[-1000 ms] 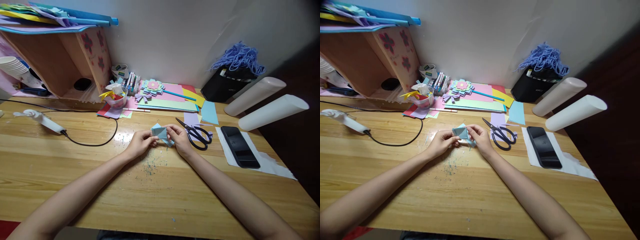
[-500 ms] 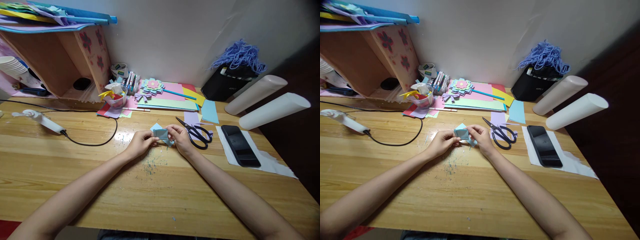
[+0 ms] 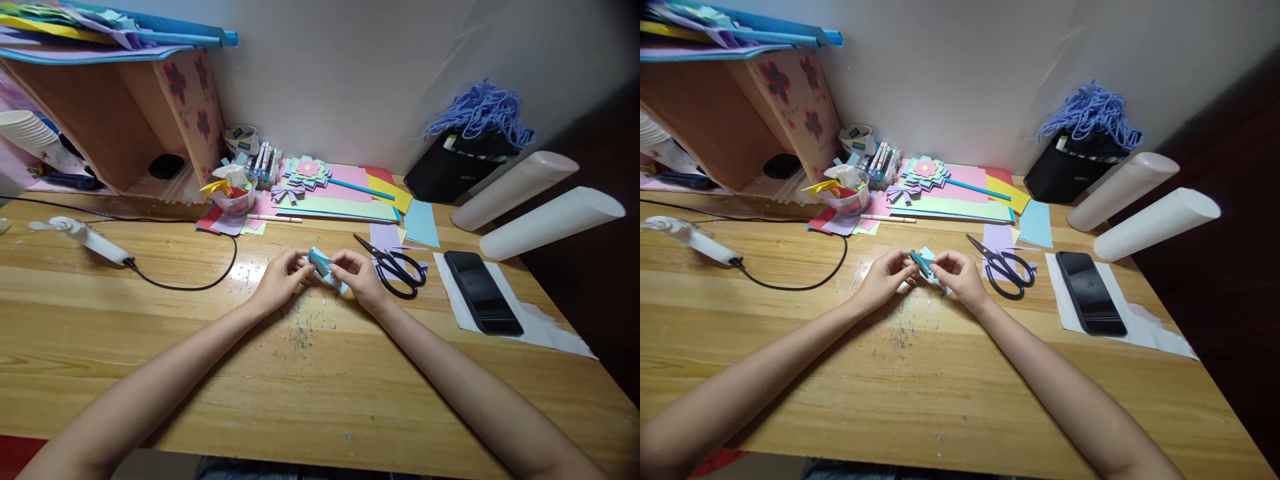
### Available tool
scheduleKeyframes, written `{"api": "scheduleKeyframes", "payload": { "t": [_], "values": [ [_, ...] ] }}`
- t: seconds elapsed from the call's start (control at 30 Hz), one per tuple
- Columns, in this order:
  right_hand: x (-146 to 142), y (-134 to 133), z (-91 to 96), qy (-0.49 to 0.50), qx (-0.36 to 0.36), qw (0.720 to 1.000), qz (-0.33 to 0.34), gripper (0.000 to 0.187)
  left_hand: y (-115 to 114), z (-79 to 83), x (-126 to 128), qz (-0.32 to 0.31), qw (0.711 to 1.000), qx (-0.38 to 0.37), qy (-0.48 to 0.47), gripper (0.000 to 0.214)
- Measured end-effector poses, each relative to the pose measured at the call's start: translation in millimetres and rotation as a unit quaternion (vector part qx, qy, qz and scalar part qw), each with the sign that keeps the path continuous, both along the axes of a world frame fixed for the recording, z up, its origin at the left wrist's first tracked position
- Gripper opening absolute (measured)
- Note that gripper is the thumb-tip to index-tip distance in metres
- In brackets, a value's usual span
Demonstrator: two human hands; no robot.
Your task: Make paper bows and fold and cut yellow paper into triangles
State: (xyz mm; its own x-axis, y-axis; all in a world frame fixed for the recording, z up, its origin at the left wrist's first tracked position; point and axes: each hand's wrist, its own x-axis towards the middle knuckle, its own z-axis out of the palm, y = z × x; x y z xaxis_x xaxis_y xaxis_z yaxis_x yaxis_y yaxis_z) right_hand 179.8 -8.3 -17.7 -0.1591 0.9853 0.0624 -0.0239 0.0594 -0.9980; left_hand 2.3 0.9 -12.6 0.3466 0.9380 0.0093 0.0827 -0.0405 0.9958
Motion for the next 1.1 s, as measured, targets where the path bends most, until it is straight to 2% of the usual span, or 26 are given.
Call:
{"api": "scheduleKeyframes", "payload": {
  "t": [0.1, 0.17, 0.33, 0.5, 0.67, 0.8, 0.97, 1.1],
  "values": [
    [-4.4, -4.1, 2.3, -0.029, 0.015, 0.999, 0.002, 0.023, -1.6, 1.6, 0.8, -0.012, 1.000, -0.010, 0.004, 0.053],
    [-6.2, -6.2, 2.6, -0.033, 0.025, 0.999, 0.000, 0.023, -2.8, 4.0, 0.8, -0.025, 0.999, 0.010, 0.035, 0.057],
    [-5.8, -6.5, 3.7, 0.000, 0.015, 1.000, 0.012, 0.026, -3.1, 7.5, -0.9, -0.031, 0.996, 0.051, 0.070, 0.041],
    [-2.4, -3.6, 2.8, 0.015, -0.014, 1.000, 0.008, 0.027, -1.4, 9.7, -3.0, -0.046, 0.997, 0.030, 0.048, 0.031],
    [-0.9, -2.3, 3.3, 0.031, -0.020, 0.998, 0.045, 0.024, -1.2, 8.6, -5.1, -0.064, 0.998, 0.009, 0.010, 0.024],
    [-0.6, -2.4, 4.5, 0.026, 0.001, 0.999, 0.041, 0.022, -1.1, 6.5, -5.1, -0.030, 0.999, -0.028, -0.012, 0.028],
    [-0.6, -1.6, 3.0, 0.024, 0.017, 0.999, -0.040, 0.020, 5.2, 3.3, -5.0, 0.036, 0.987, -0.130, -0.090, 0.024],
    [-1.3, 0.2, 1.7, 0.034, 0.010, 0.996, -0.085, 0.019, 10.4, -0.1, -5.7, 0.108, 0.968, -0.148, -0.169, 0.017]
  ]
}}
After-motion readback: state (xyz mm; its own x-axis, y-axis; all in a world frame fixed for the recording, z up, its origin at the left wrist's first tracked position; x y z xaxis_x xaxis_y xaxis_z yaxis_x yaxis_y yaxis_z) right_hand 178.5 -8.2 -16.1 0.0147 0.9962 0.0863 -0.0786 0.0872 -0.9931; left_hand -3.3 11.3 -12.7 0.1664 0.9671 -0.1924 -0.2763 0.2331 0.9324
